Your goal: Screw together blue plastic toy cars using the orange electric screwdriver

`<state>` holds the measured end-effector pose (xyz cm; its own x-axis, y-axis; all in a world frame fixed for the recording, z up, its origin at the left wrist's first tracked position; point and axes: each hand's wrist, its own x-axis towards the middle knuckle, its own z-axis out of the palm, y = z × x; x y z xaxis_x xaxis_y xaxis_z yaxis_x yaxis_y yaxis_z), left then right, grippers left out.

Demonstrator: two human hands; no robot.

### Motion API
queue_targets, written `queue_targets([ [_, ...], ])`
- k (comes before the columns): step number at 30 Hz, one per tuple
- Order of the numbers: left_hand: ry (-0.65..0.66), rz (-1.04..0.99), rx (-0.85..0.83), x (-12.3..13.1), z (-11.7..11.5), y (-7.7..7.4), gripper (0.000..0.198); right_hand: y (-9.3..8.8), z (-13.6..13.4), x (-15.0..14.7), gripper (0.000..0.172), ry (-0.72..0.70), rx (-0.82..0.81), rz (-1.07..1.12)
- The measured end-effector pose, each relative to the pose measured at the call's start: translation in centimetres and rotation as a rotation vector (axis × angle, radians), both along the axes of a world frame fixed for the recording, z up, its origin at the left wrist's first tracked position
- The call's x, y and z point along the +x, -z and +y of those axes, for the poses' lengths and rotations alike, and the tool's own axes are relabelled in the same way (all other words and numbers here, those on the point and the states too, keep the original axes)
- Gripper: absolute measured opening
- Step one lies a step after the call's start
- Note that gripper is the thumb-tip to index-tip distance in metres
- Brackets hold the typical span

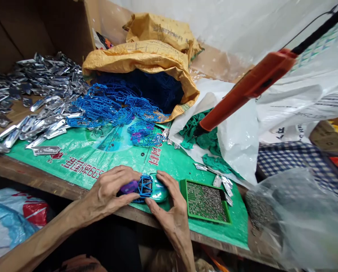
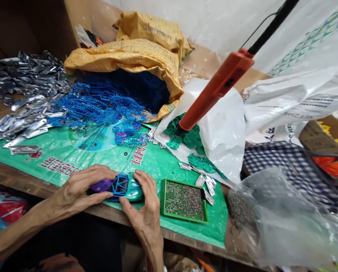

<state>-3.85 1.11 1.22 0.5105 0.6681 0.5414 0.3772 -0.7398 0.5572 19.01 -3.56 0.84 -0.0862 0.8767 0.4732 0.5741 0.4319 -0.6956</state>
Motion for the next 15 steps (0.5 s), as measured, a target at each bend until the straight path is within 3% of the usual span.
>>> queue_targets([
  [7,0.089,-0.001,-0.030,-0.1,0.3,-0.6,0.023,0.1,-0.1,0.2,0.049,-0.006,-0.040,0.006],
  [15,0.093,0.111,-0.270,-0.5,0.0,-2.9,0.018,0.3,-0.1,0.2,0.049,0.004,-0.065,0.046],
])
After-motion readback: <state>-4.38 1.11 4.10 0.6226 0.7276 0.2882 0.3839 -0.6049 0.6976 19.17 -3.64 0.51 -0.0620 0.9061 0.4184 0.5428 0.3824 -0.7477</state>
